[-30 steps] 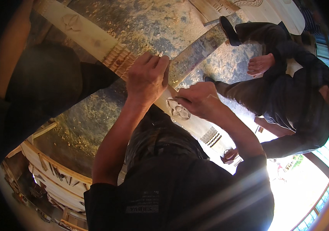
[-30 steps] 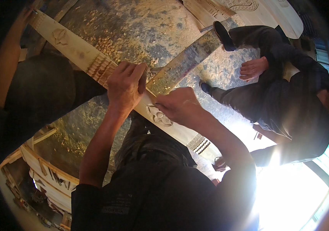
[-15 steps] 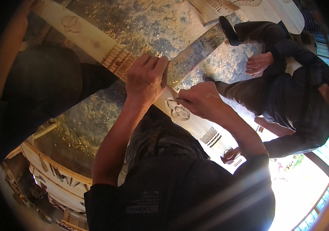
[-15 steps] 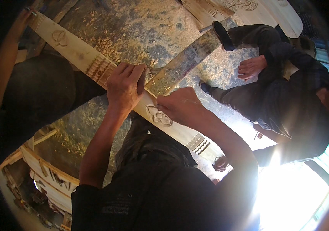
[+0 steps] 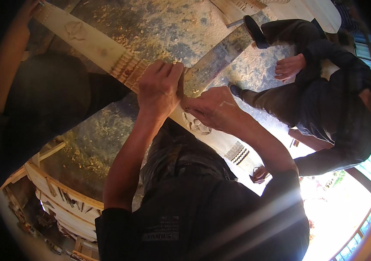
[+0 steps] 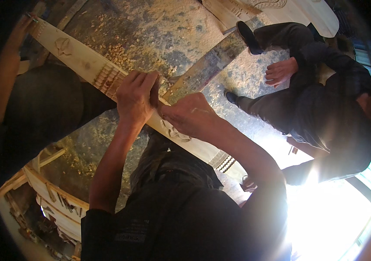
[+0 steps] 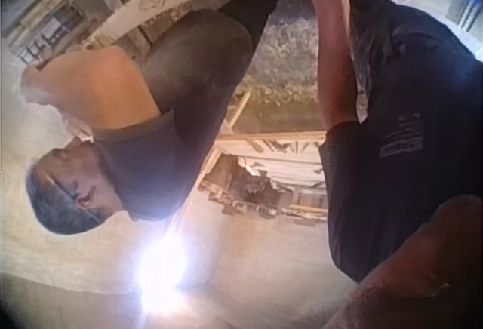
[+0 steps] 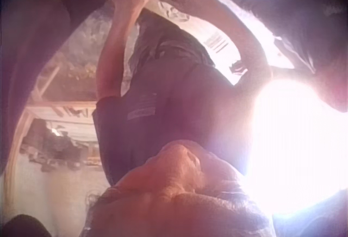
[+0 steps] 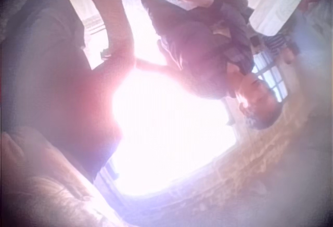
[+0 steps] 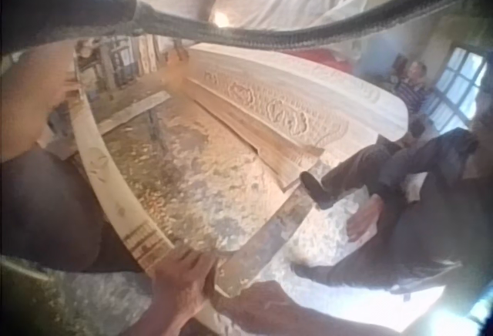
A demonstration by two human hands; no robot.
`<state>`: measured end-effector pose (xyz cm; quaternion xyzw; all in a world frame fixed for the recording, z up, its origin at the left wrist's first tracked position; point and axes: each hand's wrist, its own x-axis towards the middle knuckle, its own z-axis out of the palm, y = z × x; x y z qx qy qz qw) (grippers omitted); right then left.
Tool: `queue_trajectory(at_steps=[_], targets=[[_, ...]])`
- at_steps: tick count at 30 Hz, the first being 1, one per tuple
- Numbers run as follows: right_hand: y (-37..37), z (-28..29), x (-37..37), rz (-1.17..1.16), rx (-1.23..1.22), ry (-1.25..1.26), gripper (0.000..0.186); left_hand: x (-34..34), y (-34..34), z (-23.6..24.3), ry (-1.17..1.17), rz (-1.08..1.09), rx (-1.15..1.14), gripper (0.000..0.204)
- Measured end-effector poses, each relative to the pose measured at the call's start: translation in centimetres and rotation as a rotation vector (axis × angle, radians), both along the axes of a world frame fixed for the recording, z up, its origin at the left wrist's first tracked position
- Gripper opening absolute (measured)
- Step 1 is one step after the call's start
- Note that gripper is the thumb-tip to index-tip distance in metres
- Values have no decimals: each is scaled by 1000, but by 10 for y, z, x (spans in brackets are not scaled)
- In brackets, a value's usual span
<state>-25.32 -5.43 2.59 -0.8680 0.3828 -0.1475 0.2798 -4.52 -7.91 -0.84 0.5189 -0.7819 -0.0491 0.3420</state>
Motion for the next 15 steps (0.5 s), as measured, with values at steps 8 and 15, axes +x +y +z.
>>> queue_trajectory(at_steps=[8, 15], targets=[[2, 0, -13, 31, -10, 110, 11, 0, 0, -4, 8, 4, 4, 17], [7, -1, -16, -35, -14, 87, 18, -4, -2, 0, 32, -19, -16, 17]])
